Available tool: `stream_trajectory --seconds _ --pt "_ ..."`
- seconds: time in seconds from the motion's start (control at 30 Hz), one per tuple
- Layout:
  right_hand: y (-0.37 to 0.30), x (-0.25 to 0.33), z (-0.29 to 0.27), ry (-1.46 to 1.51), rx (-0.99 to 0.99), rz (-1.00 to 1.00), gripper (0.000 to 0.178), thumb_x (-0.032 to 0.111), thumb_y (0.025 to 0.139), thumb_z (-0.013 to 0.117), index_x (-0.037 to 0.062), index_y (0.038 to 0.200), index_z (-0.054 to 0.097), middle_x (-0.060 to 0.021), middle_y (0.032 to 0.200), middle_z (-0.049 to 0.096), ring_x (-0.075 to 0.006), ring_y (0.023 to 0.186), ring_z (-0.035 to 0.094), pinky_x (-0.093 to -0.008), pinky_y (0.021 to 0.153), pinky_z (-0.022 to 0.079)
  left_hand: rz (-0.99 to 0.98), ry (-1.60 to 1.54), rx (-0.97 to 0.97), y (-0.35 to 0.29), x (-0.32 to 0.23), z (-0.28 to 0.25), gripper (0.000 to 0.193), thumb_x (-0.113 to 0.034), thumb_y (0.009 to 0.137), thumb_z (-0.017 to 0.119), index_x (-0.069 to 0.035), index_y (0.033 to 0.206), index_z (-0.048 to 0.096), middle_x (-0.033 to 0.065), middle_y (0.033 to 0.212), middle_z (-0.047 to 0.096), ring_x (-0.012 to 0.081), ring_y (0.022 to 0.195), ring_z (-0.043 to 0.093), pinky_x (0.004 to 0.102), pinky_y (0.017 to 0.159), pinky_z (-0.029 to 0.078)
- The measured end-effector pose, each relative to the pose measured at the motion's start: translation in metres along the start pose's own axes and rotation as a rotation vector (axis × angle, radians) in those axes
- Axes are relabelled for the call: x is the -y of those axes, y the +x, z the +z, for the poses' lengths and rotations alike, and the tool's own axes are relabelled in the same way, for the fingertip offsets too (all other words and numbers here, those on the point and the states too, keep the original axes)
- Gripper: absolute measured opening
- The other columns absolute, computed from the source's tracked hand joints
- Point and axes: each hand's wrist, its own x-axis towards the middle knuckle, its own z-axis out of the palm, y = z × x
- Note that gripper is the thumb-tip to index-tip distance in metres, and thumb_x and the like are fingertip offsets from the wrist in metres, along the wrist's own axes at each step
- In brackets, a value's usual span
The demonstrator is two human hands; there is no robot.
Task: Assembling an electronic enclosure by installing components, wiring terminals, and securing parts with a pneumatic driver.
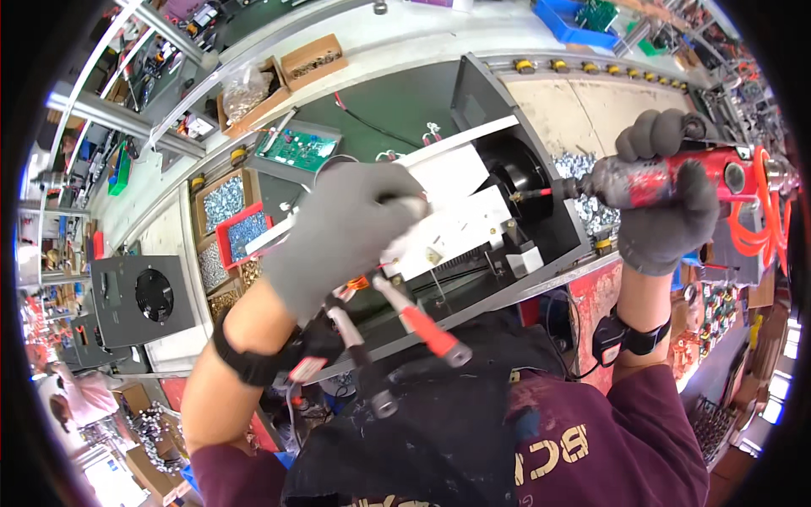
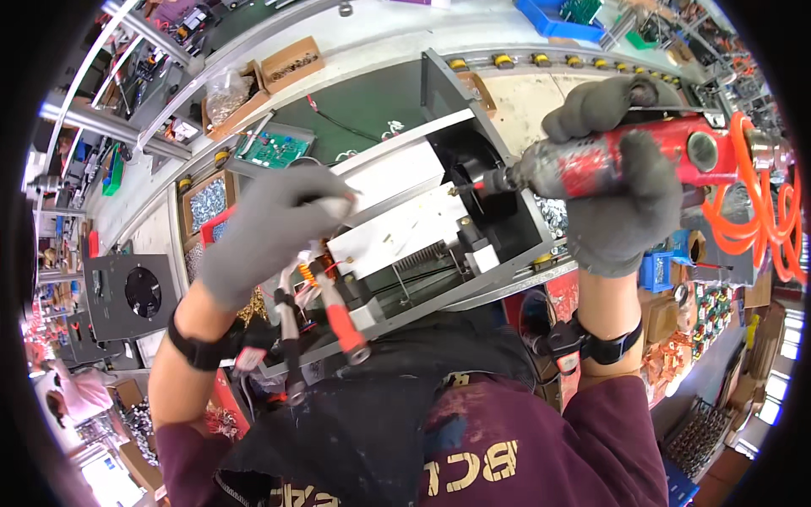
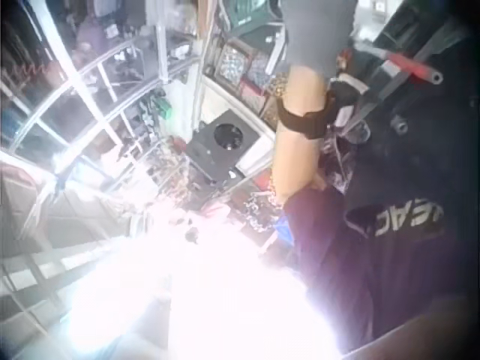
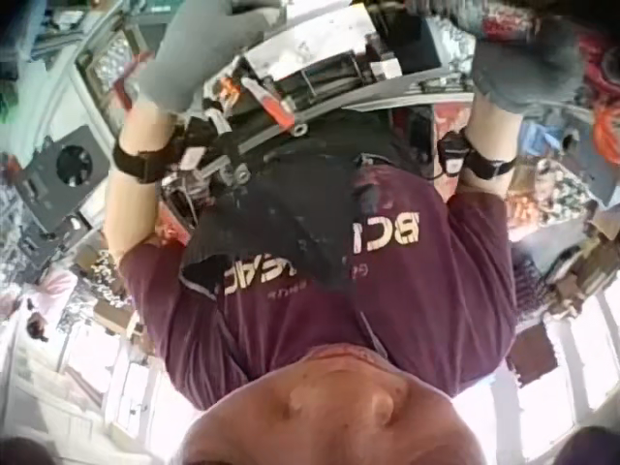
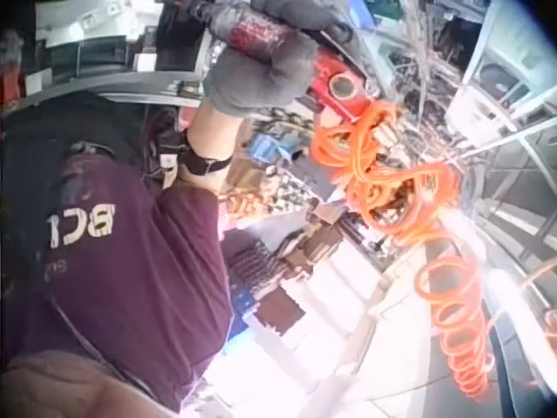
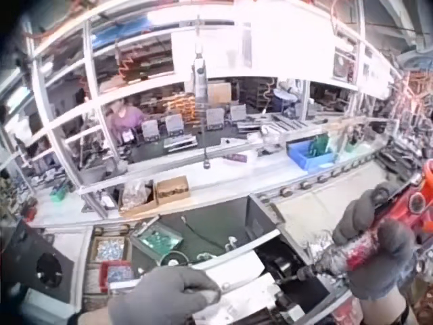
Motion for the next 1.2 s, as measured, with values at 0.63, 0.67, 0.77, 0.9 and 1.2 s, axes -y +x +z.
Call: stream_trajectory --seconds 0.63,0.67,0.77,0.9,1.2 --pt "-0.019 -0.068 -0.028 0.098 -0.017 0.213 0.038 0.020 0.075 0.066 0.0106 0.105 0.044 -0.0064 0.071 0.043 -0.0183 0.065 0.042 -0.0327 0.055 0.038 -0.367 0.295 0.258 0.086 0.002 0.089 0.026 -0.025 0.078 0.062 -0.003 0.089 0.069 0.0147 0.077 0.067 0.0270 0.072 0.064 0.0355 0.070 0.049" --pt "-0.021 -0.068 -0.028 0.099 -0.011 0.216 0.038 0.020 0.075 0.066 0.0106 0.105 0.044 -0.0064 0.071 0.043 -0.0183 0.065 0.042 -0.0327 0.055 0.038 -0.389 0.318 0.260 0.086 0.001 0.090 0.025 -0.025 0.078 0.062 -0.003 0.087 0.069 0.0149 0.077 0.067 0.0283 0.074 0.064 0.0364 0.071 0.049" --pt "-0.026 -0.069 -0.030 0.107 0.070 0.222 0.038 0.005 0.074 0.062 0.0040 0.108 0.046 -0.0128 0.090 0.057 -0.0192 0.080 0.057 -0.0348 0.073 0.050 -0.362 0.376 0.236 0.084 0.002 0.094 0.026 -0.024 0.077 0.062 -0.003 0.091 0.068 0.0154 0.080 0.067 0.0296 0.076 0.064 0.0371 0.073 0.049" --pt "-0.031 -0.066 -0.025 -0.108 0.143 0.290 0.037 0.012 0.075 0.065 0.0068 0.107 0.045 -0.0108 0.091 0.055 -0.0187 0.082 0.055 -0.0343 0.073 0.049 -0.260 0.353 0.153 0.071 0.003 0.099 0.029 -0.021 0.076 0.062 -0.004 0.099 0.065 0.0162 0.083 0.066 0.0298 0.077 0.065 0.0374 0.074 0.050" --pt "-0.014 -0.063 0.004 -0.387 0.458 0.196 0.033 0.001 0.074 0.060 0.0065 0.103 0.046 -0.0114 0.086 0.056 -0.0186 0.076 0.057 -0.0310 0.067 0.050 -0.211 0.261 0.210 0.057 0.012 0.108 0.024 -0.020 0.077 0.061 -0.001 0.091 0.065 0.0167 0.076 0.065 0.0294 0.074 0.065 0.0389 0.071 0.050"
